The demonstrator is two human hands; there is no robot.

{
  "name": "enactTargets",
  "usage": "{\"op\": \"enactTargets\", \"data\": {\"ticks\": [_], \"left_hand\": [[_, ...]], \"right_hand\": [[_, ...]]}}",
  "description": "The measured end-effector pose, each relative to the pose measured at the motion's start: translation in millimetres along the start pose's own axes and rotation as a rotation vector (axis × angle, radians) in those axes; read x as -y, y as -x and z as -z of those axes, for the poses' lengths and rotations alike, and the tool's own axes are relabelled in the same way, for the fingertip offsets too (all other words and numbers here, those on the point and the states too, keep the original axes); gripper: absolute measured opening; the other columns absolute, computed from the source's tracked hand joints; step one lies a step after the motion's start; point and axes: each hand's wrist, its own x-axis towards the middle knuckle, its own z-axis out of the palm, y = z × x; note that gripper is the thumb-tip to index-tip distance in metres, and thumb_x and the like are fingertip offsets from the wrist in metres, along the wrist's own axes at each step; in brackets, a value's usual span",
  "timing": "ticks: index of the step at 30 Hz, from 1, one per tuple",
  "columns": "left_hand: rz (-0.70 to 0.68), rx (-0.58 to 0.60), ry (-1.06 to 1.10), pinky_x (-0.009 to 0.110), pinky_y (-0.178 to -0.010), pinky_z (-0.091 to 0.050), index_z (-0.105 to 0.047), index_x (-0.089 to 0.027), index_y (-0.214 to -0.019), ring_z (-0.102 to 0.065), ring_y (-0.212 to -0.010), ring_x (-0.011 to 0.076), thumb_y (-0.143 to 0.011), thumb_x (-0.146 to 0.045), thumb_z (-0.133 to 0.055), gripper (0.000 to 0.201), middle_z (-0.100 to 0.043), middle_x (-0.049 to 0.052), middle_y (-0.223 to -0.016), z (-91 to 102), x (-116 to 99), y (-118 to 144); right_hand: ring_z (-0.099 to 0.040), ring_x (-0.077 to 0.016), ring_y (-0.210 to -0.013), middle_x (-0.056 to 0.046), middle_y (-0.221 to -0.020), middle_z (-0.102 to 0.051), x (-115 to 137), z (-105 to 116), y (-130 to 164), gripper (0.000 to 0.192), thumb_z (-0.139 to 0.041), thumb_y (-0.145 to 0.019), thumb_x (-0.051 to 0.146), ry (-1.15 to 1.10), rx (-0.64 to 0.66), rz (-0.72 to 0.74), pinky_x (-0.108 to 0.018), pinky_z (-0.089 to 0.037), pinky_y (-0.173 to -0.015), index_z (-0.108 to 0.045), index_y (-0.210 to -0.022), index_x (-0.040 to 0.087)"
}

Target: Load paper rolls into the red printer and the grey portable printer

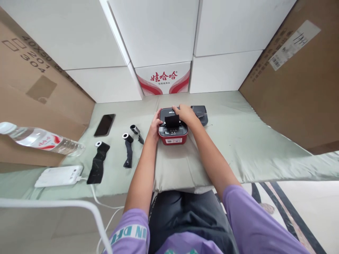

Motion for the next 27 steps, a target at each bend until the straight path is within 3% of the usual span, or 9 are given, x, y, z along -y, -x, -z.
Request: {"op": "enactTargets", "data": {"ticks": [5, 16, 21, 23, 27], "left_hand": [[-0.01, 0.015, 0.069, 0.035, -0.113, -0.047, -0.065, -0.025, -0.131, -0.054, -0.139, 0.0271, -0.056, -0.023, -0.061, 0.075, -0.067, 0.0, -0.139, 6.8, 10.2, -7.0], [-0.049, -0.002, 0.041, 0.034, -0.108, -0.047, -0.062, -0.024, -0.132, -0.057, -0.133, 0.0278, -0.052, -0.024, -0.059, 0.08, -0.068, 0.002, -0.135, 18.5, 26.3, -21.6], [-0.048, 0.064, 0.071, 0.034, -0.111, -0.045, -0.061, -0.025, -0.136, -0.055, -0.135, 0.0277, -0.055, -0.025, -0.061, 0.081, -0.065, 0.002, -0.141, 18.2, 25.8, -19.1], [-0.048, 0.103, 0.09, 0.035, -0.114, -0.043, -0.06, -0.025, -0.138, -0.054, -0.138, 0.0282, -0.056, -0.026, -0.062, 0.082, -0.064, 0.002, -0.143, 17.6, 23.8, -16.2], [-0.064, 0.133, 0.097, 0.035, -0.119, -0.039, -0.061, -0.025, -0.138, -0.051, -0.142, 0.0278, -0.059, -0.026, -0.062, 0.079, -0.064, 0.002, -0.143, 16.7, 20.2, -11.3]], "right_hand": [[-0.065, -0.0355, -0.123, -0.024, -0.13, -0.07, -0.5, -3.9, -0.7, 0.062, -0.039, -0.103, 0.057, -0.104, -0.074, -0.03, -0.037, -0.048, -0.098, -0.069, -0.125, 0.008], [-0.066, -0.0366, -0.12, -0.024, -0.124, -0.072, -1.6, -8.9, 4.9, 0.061, -0.039, -0.104, 0.058, -0.116, -0.145, -0.015, -0.04, -0.047, -0.098, -0.07, -0.12, 0.009], [-0.067, -0.0365, -0.114, -0.024, -0.119, -0.073, -5.3, -11.2, 3.8, 0.056, -0.044, -0.102, 0.059, -0.166, -0.172, 0.005, -0.045, -0.05, -0.098, -0.07, -0.113, 0.01], [-0.069, -0.0324, -0.108, -0.02, -0.112, -0.074, -13.8, 0.3, 4.0, 0.051, -0.05, -0.1, 0.059, -0.259, -0.283, 0.065, -0.045, -0.052, -0.096, -0.069, -0.112, 0.013], [-0.07, -0.021, -0.098, -0.008, -0.102, -0.07, -57.0, 34.8, 6.3, 0.042, -0.042, -0.104, 0.055, -0.578, -0.704, 0.266, -0.039, -0.057, -0.088, -0.062, -0.118, 0.02]]}}
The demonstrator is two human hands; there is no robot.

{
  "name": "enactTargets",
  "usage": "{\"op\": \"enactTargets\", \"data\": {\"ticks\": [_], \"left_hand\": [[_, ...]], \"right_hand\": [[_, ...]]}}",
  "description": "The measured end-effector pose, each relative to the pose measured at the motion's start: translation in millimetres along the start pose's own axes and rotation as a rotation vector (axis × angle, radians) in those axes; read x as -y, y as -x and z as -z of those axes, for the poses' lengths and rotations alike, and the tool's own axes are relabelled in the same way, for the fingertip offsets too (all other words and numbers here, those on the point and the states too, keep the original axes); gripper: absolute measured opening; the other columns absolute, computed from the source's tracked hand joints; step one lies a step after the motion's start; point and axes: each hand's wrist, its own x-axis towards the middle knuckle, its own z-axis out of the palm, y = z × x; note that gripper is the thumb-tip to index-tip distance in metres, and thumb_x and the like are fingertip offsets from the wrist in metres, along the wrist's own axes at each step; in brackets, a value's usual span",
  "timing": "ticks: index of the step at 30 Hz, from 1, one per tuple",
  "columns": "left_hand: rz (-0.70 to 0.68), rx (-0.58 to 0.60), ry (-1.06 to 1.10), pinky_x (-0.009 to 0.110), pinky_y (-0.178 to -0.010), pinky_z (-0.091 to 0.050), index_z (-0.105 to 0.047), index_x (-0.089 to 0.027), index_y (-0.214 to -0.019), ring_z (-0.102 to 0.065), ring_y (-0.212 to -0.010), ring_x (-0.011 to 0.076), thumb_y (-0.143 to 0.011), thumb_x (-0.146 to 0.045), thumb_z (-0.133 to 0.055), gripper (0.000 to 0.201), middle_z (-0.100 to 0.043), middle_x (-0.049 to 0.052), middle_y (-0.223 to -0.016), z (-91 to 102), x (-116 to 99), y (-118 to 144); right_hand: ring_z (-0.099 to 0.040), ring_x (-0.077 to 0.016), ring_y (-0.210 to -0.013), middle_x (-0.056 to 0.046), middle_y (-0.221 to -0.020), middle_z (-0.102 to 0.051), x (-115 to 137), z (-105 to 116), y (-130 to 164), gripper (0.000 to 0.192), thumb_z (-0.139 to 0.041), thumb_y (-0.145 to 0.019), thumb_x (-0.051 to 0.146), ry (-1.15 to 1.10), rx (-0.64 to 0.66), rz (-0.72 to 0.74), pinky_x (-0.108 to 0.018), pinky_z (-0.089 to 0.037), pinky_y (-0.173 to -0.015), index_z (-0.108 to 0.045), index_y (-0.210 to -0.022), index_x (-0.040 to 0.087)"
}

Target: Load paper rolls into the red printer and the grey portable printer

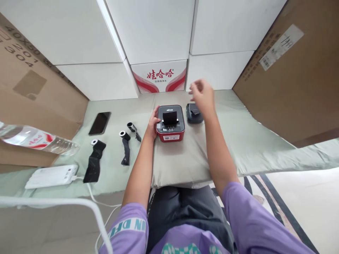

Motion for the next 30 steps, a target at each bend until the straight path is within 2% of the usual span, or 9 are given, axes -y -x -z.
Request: {"op": "enactTargets", "data": {"ticks": [3, 5, 7, 10, 15, 18, 21, 26, 30], "left_hand": [[-0.018, 0.012, -0.01, 0.035, -0.121, -0.038, -0.063, -0.027, -0.137, -0.051, -0.143, 0.0267, -0.061, -0.025, -0.061, 0.076, -0.065, 0.0, -0.142, 0.1, 0.4, 0.7], [-0.028, 0.017, -0.017, 0.036, -0.122, -0.037, -0.063, -0.027, -0.136, -0.053, -0.141, 0.0261, -0.062, -0.025, -0.06, 0.074, -0.065, 0.0, -0.142, 0.8, 1.7, -0.4], [-0.036, 0.016, -0.04, 0.038, -0.123, -0.037, -0.063, -0.027, -0.136, -0.053, -0.141, 0.0269, -0.062, -0.025, -0.059, 0.074, -0.066, 0.001, -0.141, 1.9, 2.8, -2.3], [-0.099, -0.006, -0.105, 0.041, -0.126, -0.032, -0.064, -0.024, -0.135, -0.047, -0.147, 0.0295, -0.061, -0.027, -0.06, 0.074, -0.064, 0.004, -0.144, 4.8, 3.0, -5.5], [-0.166, -0.022, -0.195, 0.046, -0.128, -0.029, -0.061, -0.022, -0.138, -0.044, -0.149, 0.032, -0.065, -0.031, -0.065, 0.073, -0.061, 0.008, -0.147, 8.3, 3.9, -6.8], [-0.175, -0.022, -0.21, 0.046, -0.127, -0.031, -0.061, -0.022, -0.138, -0.047, -0.147, 0.0317, -0.072, -0.039, -0.068, 0.069, -0.062, 0.008, -0.147, 7.2, 5.3, -4.3], [-0.207, -0.011, -0.26, 0.042, -0.126, -0.032, -0.062, -0.024, -0.139, -0.048, -0.146, 0.0308, -0.076, -0.051, -0.073, 0.07, -0.062, 0.008, -0.147, 7.0, 4.6, -1.0], [-0.225, 0.017, -0.254, 0.04, -0.123, -0.036, -0.058, -0.027, -0.143, -0.05, -0.145, 0.0308, -0.074, -0.066, -0.075, 0.081, -0.061, 0.008, -0.147, 8.8, 0.7, 4.3], [-0.163, -0.02, -0.185, 0.037, -0.124, -0.033, -0.063, -0.027, -0.138, -0.045, -0.149, 0.0287, -0.071, -0.054, -0.078, 0.074, -0.061, 0.005, -0.148, 3.5, 2.3, 4.8]], "right_hand": [[-0.069, -0.0201, -0.098, -0.008, -0.103, -0.068, -38.0, 28.9, 7.8, 0.036, -0.033, -0.105, 0.042, -0.029, -0.252, -0.02, -0.041, -0.058, -0.089, -0.059, -0.118, 0.02], [-0.068, -0.0216, -0.101, -0.01, -0.105, -0.068, -68.8, 33.3, 27.9, 0.033, -0.035, -0.1, 0.035, 0.02, -0.327, -0.079, -0.045, -0.056, -0.095, -0.058, -0.117, 0.019], [-0.067, -0.0232, -0.108, -0.014, -0.113, -0.068, -94.9, 26.6, 51.5, 0.032, -0.04, -0.094, 0.029, 0.049, -0.294, -0.146, -0.045, -0.054, -0.1, -0.057, -0.119, 0.018], [-0.064, -0.0253, -0.12, -0.02, -0.131, -0.064, -113.4, 7.4, 75.2, 0.049, -0.045, -0.085, 0.024, 0.031, -0.177, -0.262, -0.044, -0.052, -0.105, -0.05, -0.132, 0.015], [-0.046, -0.03, -0.144, -0.023, -0.154, -0.046, -103.7, -13.7, 81.9, 0.081, -0.056, -0.08, 0.028, 0.086, 0.024, -0.222, -0.05, -0.037, -0.121, -0.029, -0.155, 0.012], [-0.033, -0.0348, -0.152, -0.024, -0.162, -0.033, -93.5, -14.8, 87.1, 0.108, -0.071, -0.073, 0.036, 0.157, 0.054, -0.195, -0.054, -0.032, -0.124, -0.014, -0.162, 0.014], [-0.031, -0.0383, -0.154, -0.025, -0.164, -0.028, -85.7, -12.7, 93.0, 0.127, -0.08, -0.068, 0.045, 0.178, 0.063, -0.22, -0.058, -0.035, -0.121, -0.003, -0.165, 0.019], [-0.041, -0.0386, -0.148, -0.026, -0.159, -0.037, -76.4, -10.0, 94.3, 0.132, -0.082, -0.07, 0.044, 0.212, 0.097, -0.274, -0.056, -0.043, -0.113, 0.006, -0.166, 0.021], [-0.044, -0.0383, -0.146, -0.027, -0.159, -0.038, -71.1, -8.9, 93.4, 0.13, -0.081, -0.071, 0.04, 0.211, 0.099, -0.294, -0.053, -0.045, -0.111, 0.006, -0.166, 0.018]]}}
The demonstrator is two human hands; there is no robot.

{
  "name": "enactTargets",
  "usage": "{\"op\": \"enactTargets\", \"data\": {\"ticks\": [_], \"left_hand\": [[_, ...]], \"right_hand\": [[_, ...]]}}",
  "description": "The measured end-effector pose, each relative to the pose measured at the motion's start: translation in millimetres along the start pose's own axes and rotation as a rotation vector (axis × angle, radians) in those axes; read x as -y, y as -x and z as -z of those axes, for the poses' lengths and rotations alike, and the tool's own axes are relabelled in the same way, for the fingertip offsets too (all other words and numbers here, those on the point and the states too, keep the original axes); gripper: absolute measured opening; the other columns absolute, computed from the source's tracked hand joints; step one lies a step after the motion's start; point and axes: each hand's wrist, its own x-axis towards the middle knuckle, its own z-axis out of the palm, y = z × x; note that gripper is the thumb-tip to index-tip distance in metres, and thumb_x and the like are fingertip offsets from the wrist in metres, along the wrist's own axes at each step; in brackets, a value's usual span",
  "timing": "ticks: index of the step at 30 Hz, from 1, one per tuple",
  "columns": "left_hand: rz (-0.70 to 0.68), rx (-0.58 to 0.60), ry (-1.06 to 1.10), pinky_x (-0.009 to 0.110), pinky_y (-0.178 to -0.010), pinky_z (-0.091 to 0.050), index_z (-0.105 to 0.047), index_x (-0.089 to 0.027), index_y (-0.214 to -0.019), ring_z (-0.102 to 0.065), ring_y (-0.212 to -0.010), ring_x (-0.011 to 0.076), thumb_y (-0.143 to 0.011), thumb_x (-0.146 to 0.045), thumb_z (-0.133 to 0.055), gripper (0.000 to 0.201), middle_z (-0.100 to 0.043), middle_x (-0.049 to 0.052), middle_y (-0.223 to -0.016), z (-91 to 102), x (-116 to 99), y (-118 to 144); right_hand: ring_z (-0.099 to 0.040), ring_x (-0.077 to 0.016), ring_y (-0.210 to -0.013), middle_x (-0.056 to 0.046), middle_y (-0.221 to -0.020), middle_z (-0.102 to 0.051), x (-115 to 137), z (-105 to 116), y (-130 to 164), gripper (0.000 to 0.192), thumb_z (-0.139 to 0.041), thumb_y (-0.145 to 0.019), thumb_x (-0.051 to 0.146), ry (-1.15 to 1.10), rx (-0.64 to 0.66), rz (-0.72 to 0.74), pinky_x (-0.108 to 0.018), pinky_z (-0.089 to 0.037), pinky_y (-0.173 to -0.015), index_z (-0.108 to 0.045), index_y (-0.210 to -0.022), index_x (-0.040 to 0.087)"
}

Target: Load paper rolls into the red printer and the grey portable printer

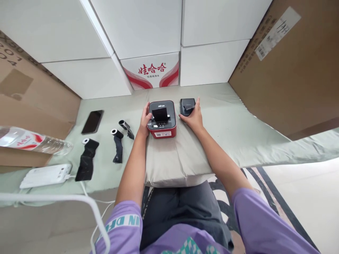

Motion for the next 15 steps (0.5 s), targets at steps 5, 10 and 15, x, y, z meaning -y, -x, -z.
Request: {"op": "enactTargets", "data": {"ticks": [5, 10, 15], "left_hand": [[0.099, -0.043, 0.068, 0.038, -0.123, -0.036, -0.063, -0.028, -0.134, -0.051, -0.143, 0.027, -0.064, -0.03, -0.067, 0.071, -0.063, 0.002, -0.143, -11.3, -1.1, -1.6], [0.115, -0.082, 0.11, 0.039, -0.122, -0.038, -0.061, -0.029, -0.135, -0.056, -0.136, 0.025, -0.063, -0.027, -0.058, 0.072, -0.067, 0.0, -0.135, -19.8, -3.3, 0.3], [0.11, -0.086, 0.131, 0.041, -0.121, -0.04, -0.059, -0.031, -0.136, -0.054, -0.139, 0.0251, -0.063, -0.026, -0.058, 0.073, -0.065, -0.001, -0.137, -19.8, -0.3, 1.5]], "right_hand": [[-0.046, -0.0372, -0.146, -0.027, -0.159, -0.039, 1.8, 0.8, 1.0, 0.127, -0.079, -0.072, 0.039, 0.006, -0.004, -0.014, -0.05, -0.046, -0.111, 0.002, -0.166, 0.015], [-0.044, -0.037, -0.147, -0.026, -0.159, -0.04, 4.4, -0.8, 5.7, 0.125, -0.08, -0.07, 0.038, -0.023, -0.03, -0.014, -0.05, -0.043, -0.114, -0.003, -0.166, 0.014], [-0.041, -0.0361, -0.149, -0.027, -0.16, -0.039, 16.2, -7.6, 18.6, 0.125, -0.081, -0.073, 0.043, -0.043, -0.043, 0.01, -0.049, -0.042, -0.116, -0.002, -0.166, 0.013]]}}
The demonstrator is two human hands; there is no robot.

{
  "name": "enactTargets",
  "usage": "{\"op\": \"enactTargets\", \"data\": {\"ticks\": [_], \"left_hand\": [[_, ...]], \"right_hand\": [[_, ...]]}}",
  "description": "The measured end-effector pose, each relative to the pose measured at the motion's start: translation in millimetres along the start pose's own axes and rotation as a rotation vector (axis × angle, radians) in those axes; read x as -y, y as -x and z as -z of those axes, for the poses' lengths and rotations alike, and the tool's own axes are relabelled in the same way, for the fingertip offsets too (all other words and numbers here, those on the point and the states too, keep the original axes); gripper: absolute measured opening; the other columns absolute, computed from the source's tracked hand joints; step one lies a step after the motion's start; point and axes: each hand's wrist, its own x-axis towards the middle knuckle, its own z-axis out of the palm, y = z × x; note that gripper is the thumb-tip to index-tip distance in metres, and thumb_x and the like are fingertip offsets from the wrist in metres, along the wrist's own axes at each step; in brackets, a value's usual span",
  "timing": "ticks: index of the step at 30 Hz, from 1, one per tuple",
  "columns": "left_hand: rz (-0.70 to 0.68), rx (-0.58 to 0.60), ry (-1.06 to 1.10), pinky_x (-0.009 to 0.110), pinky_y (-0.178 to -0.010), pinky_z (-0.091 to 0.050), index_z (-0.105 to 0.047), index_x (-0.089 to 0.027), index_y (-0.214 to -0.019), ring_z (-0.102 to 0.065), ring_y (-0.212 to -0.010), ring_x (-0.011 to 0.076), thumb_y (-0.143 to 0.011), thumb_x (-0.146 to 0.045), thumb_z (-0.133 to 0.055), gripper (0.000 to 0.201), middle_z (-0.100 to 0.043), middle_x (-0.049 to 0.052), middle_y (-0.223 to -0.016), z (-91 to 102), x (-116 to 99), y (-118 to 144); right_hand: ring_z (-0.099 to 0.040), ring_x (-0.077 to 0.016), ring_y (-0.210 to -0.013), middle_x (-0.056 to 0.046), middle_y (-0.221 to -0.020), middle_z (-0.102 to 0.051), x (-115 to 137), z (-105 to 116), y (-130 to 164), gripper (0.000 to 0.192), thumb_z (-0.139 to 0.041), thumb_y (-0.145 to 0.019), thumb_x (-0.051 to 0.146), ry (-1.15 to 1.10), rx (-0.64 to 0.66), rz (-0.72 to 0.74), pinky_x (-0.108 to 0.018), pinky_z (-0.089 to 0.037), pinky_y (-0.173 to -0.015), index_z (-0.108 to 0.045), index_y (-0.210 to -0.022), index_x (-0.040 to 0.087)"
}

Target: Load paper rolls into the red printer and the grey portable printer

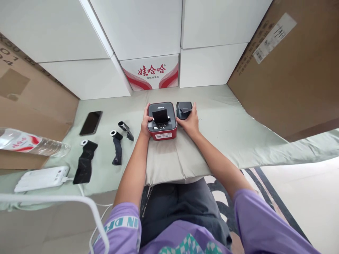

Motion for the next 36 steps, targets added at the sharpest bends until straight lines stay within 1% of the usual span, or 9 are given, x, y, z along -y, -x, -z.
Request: {"op": "enactTargets", "data": {"ticks": [7, 11, 18, 23, 25, 27, 30, 33, 36], "left_hand": [[-0.012, -0.04, 0.026, 0.04, -0.122, -0.041, -0.059, -0.032, -0.136, -0.055, -0.137, 0.0253, -0.064, -0.025, -0.057, 0.072, -0.066, -0.003, -0.136, 4.8, -0.4, 1.2], [-0.034, -0.045, -0.004, 0.038, -0.121, -0.042, -0.061, -0.033, -0.136, -0.055, -0.138, 0.0254, -0.063, -0.024, -0.057, 0.073, -0.066, -0.004, -0.136, 14.8, -5.6, -2.1], [-0.026, -0.05, -0.057, 0.039, -0.122, -0.042, -0.064, -0.034, -0.131, -0.054, -0.14, 0.0256, -0.063, -0.028, -0.056, 0.069, -0.066, -0.004, -0.137, 31.3, -11.3, -3.3], [-0.064, -0.081, -0.09, 0.038, -0.123, -0.038, -0.065, -0.032, -0.126, -0.049, -0.144, 0.0267, -0.065, -0.038, -0.059, 0.062, -0.064, 0.0, -0.139, 33.3, -13.2, -7.7], [-0.146, -0.133, -0.106, 0.039, -0.121, -0.038, -0.063, -0.03, -0.125, -0.046, -0.145, 0.0286, -0.066, -0.044, -0.06, 0.061, -0.063, 0.003, -0.138, 35.3, -18.1, -10.6], [-0.29, -0.216, -0.182, 0.041, -0.118, -0.038, -0.059, -0.03, -0.126, -0.042, -0.147, 0.0304, -0.07, -0.051, -0.058, 0.06, -0.06, 0.004, -0.138, 35.1, -26.3, -10.4], [-0.54, -0.409, -0.394, 0.044, -0.116, -0.034, -0.054, -0.029, -0.121, -0.035, -0.147, 0.0311, -0.081, -0.05, -0.051, 0.046, -0.055, 0.003, -0.134, 24.5, -42.1, 0.0], [-0.768, -0.661, -0.587, 0.047, -0.111, -0.036, -0.053, -0.025, -0.108, -0.046, -0.129, 0.029, -0.084, -0.04, -0.048, 0.028, -0.051, 0.006, -0.119, 6.4, -56.2, 17.2], [-0.879, -0.71, -0.72, 0.051, -0.109, -0.038, -0.053, -0.026, -0.103, -0.049, -0.122, 0.0301, -0.085, -0.04, -0.048, 0.024, -0.048, 0.007, -0.111, -3.6, -61.6, 29.6]], "right_hand": [[-0.038, -0.0348, -0.151, -0.026, -0.162, -0.034, 14.9, -7.3, 5.0, 0.125, -0.08, -0.078, 0.048, 0.018, 0.002, 0.025, -0.049, -0.038, -0.119, 0.004, -0.166, 0.017], [-0.038, -0.0339, -0.151, -0.025, -0.163, -0.033, 21.8, -13.2, 5.3, 0.123, -0.077, -0.081, 0.049, 0.036, 0.034, 0.032, -0.05, -0.038, -0.118, 0.008, -0.166, 0.019], [-0.039, -0.0329, -0.15, -0.024, -0.162, -0.034, 25.1, -25.3, 6.6, 0.12, -0.075, -0.082, 0.048, 0.096, 0.071, 0.038, -0.046, -0.041, -0.118, 0.005, -0.166, 0.017], [-0.044, -0.036, -0.146, -0.023, -0.159, -0.04, 18.1, -14.8, 5.2, 0.121, -0.078, -0.076, 0.044, 0.042, 0.12, 0.036, -0.049, -0.044, -0.114, -0.002, -0.166, 0.019], [-0.046, -0.0377, -0.144, -0.023, -0.157, -0.042, 14.7, -5.1, 3.6, 0.122, -0.079, -0.073, 0.043, 0.043, 0.126, 0.027, -0.05, -0.044, -0.113, -0.004, -0.166, 0.019], [-0.048, -0.0393, -0.142, -0.023, -0.155, -0.044, 11.9, 5.4, 0.4, 0.122, -0.079, -0.071, 0.041, 0.069, 0.123, 0.009, -0.051, -0.045, -0.112, -0.006, -0.166, 0.018], [-0.052, -0.0409, -0.136, -0.023, -0.153, -0.044, 10.2, 18.2, -5.7, 0.119, -0.078, -0.068, 0.037, 0.122, 0.109, -0.019, -0.053, -0.046, -0.11, -0.012, -0.165, 0.018], [-0.054, -0.042, -0.134, -0.024, -0.151, -0.044, 10.6, 25.1, -9.7, 0.117, -0.079, -0.068, 0.036, 0.143, 0.112, -0.046, -0.053, -0.047, -0.11, -0.016, -0.165, 0.016], [-0.055, -0.0427, -0.133, -0.024, -0.148, -0.045, 11.1, 27.4, -10.8, 0.119, -0.081, -0.066, 0.039, 0.134, 0.129, -0.083, -0.054, -0.047, -0.11, -0.017, -0.164, 0.015]]}}
